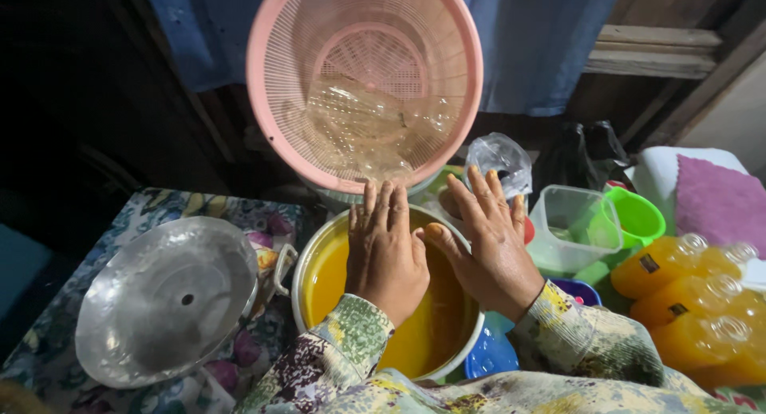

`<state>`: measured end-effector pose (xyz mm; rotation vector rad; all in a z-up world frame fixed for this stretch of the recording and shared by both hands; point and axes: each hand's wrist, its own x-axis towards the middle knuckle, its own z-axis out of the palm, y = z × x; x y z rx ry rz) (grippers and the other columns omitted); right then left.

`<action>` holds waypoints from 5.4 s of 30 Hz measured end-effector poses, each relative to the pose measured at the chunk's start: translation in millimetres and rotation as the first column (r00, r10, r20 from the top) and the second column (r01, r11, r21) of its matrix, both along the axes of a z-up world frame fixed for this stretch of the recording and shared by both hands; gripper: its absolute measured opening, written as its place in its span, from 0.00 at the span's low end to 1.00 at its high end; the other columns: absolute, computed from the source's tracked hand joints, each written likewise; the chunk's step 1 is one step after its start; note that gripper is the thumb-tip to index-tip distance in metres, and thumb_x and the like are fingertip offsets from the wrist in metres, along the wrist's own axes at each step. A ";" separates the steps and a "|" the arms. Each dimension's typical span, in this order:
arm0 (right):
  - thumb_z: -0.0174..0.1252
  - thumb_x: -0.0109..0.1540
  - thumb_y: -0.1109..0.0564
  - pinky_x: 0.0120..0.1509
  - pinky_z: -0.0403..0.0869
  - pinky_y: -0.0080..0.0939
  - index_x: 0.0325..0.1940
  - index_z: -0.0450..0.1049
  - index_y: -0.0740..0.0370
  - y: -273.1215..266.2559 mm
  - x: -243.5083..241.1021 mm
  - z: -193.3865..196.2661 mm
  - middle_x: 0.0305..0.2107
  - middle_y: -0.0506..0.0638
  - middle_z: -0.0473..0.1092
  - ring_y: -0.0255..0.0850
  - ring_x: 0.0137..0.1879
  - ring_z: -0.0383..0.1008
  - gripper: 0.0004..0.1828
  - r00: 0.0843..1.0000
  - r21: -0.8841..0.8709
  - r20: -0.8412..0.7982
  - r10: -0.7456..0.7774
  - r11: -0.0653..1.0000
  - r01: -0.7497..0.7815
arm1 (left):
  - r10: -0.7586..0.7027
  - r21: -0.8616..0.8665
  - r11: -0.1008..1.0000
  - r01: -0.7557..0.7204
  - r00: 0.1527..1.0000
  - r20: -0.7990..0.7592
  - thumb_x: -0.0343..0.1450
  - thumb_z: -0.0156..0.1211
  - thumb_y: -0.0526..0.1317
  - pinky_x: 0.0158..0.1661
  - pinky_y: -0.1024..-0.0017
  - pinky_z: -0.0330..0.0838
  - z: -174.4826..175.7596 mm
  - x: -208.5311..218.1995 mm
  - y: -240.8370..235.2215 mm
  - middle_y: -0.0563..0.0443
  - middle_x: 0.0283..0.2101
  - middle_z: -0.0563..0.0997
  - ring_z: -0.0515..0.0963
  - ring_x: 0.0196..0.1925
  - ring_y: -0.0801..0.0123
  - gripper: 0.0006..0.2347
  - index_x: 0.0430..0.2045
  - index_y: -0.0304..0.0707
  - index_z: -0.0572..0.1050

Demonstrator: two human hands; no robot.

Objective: The person pours a yellow liquid from a large pot into plastic bottles using a measuring jug. They repeatedly fill the jug from the pot, pour into a bottle, and place the filled bottle on a tray.

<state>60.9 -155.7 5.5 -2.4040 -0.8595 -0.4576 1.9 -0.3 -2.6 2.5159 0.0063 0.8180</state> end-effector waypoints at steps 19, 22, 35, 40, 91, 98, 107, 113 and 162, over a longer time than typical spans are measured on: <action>0.61 0.60 0.41 0.65 0.74 0.44 0.70 0.63 0.58 27.4 81.1 -39.9 0.58 0.61 0.73 0.49 0.65 0.75 0.38 0.784 0.321 -0.597 0.171 0.946 0.038 | 0.104 -0.496 0.849 -0.183 0.977 -0.184 0.71 0.55 0.41 0.58 0.61 0.67 -42.9 44.5 17.0 0.36 0.54 0.79 0.77 0.59 0.50 0.19 0.57 0.33 0.72; 0.63 0.60 0.40 0.60 0.74 0.45 0.71 0.61 0.62 47.4 108.3 -45.7 0.61 0.60 0.72 0.49 0.63 0.74 0.41 0.496 0.434 -0.831 0.251 0.851 0.297 | -0.038 -0.851 0.489 -0.192 0.970 -0.240 0.70 0.57 0.39 0.54 0.67 0.72 -71.7 67.2 33.2 0.43 0.48 0.84 0.81 0.52 0.60 0.15 0.49 0.31 0.77; 0.66 0.57 0.43 0.45 0.78 0.57 0.71 0.57 0.64 127.4 165.2 -68.2 0.61 0.66 0.63 0.63 0.52 0.75 0.44 0.285 0.312 -0.945 0.163 0.719 0.622 | -0.194 -0.936 0.212 -0.282 0.926 -0.323 0.71 0.58 0.40 0.16 0.73 0.59 -98.9 109.4 92.6 0.52 0.26 0.77 0.68 0.17 0.72 0.07 0.34 0.34 0.76; 0.64 0.58 0.46 0.46 0.78 0.57 0.68 0.61 0.64 122.0 154.1 -65.6 0.59 0.62 0.67 0.61 0.51 0.74 0.38 0.237 0.334 -0.942 0.236 0.627 0.704 | -0.211 -0.931 0.171 -0.323 0.911 -0.355 0.70 0.58 0.42 0.20 0.73 0.62 -90.8 94.7 97.8 0.57 0.26 0.77 0.72 0.22 0.74 0.08 0.36 0.40 0.79; 0.68 0.56 0.52 0.48 0.73 0.36 0.70 0.63 0.66 -242.8 -21.0 41.7 0.51 0.53 0.75 0.36 0.47 0.74 0.41 0.702 0.553 -0.704 -0.106 0.538 0.636 | -0.745 -0.764 0.645 -0.024 -0.239 -0.622 0.68 0.63 0.54 0.56 0.51 0.60 -155.2 26.0 -253.8 0.48 0.71 0.64 0.64 0.70 0.59 0.29 0.66 0.54 0.67; 0.68 0.56 0.53 0.50 0.74 0.37 0.70 0.62 0.67 -270.5 -34.1 46.1 0.53 0.55 0.74 0.37 0.51 0.75 0.41 0.693 0.560 -0.711 -0.122 0.498 0.662 | -0.884 -0.862 0.466 -0.198 -0.130 -0.448 0.71 0.63 0.52 0.61 0.58 0.60 -235.6 25.6 -289.2 0.46 0.70 0.69 0.67 0.66 0.62 0.25 0.62 0.44 0.73; 0.67 0.56 0.54 0.54 0.75 0.39 0.70 0.61 0.66 -278.3 -27.2 43.2 0.54 0.55 0.74 0.39 0.55 0.76 0.41 0.685 0.580 -0.724 -0.082 0.466 0.668 | -0.787 -0.895 0.445 0.021 0.485 -0.380 0.63 0.65 0.28 0.41 0.71 0.75 -290.8 30.2 -281.7 0.49 0.32 0.85 0.81 0.35 0.69 0.05 0.28 0.33 0.85; 0.67 0.56 0.51 0.54 0.74 0.39 0.70 0.62 0.64 -263.0 -10.6 41.1 0.55 0.53 0.73 0.38 0.56 0.75 0.40 0.689 0.566 -0.721 -0.078 0.507 0.650 | -0.777 -0.933 0.352 -0.072 0.533 -0.335 0.63 0.60 0.21 0.34 0.76 0.74 -242.7 48.3 -242.4 0.52 0.28 0.84 0.79 0.30 0.74 0.09 0.26 0.33 0.82; 0.68 0.53 0.53 0.64 0.71 0.46 0.70 0.63 0.57 -113.3 -8.1 49.0 0.58 0.57 0.73 0.44 0.62 0.74 0.42 0.610 0.482 -0.792 0.028 0.643 0.596 | 0.070 0.242 0.958 0.155 0.689 -0.722 0.66 0.66 0.37 0.58 0.55 0.66 -152.2 37.4 43.3 0.42 0.38 0.84 0.83 0.48 0.52 0.13 0.43 0.40 0.73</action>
